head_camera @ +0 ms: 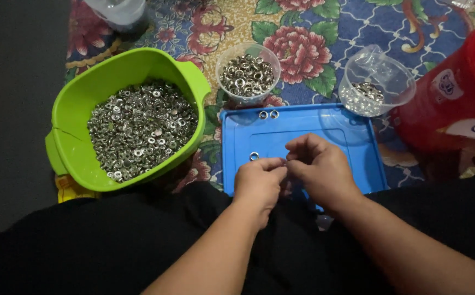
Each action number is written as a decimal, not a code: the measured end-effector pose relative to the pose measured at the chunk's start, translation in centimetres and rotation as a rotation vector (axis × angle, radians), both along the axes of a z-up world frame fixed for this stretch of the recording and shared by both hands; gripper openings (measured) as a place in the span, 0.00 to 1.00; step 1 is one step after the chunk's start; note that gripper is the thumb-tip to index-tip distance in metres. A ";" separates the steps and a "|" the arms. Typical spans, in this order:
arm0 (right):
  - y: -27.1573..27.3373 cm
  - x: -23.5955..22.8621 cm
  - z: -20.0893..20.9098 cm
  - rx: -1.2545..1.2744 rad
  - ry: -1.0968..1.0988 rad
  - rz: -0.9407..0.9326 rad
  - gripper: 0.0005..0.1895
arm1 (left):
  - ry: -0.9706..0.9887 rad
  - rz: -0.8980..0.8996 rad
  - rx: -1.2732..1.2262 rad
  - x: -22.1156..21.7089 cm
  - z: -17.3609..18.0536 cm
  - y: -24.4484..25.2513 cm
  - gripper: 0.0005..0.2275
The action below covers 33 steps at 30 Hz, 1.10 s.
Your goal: Sorting small metal rings from a large bowl into smaller containers and plastic bags
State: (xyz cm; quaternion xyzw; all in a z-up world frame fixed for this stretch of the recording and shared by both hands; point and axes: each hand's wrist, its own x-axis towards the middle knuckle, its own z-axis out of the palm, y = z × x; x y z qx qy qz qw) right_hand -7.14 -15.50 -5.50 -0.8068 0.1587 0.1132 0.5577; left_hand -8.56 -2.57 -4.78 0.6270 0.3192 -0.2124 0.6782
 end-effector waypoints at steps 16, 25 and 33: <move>0.2 -1.3 0.2 -0.274 -0.131 0.280 0.18 | 0.001 0.082 0.055 0.6 -0.6 1.0 0.08; 0.9 -1.4 -1.0 -0.656 -0.518 0.707 0.37 | -0.093 0.235 0.182 4.8 1.2 2.4 0.08; 1.4 -1.0 -2.0 -0.904 -0.715 0.999 0.25 | -0.063 0.261 0.154 9.7 -2.9 3.5 0.07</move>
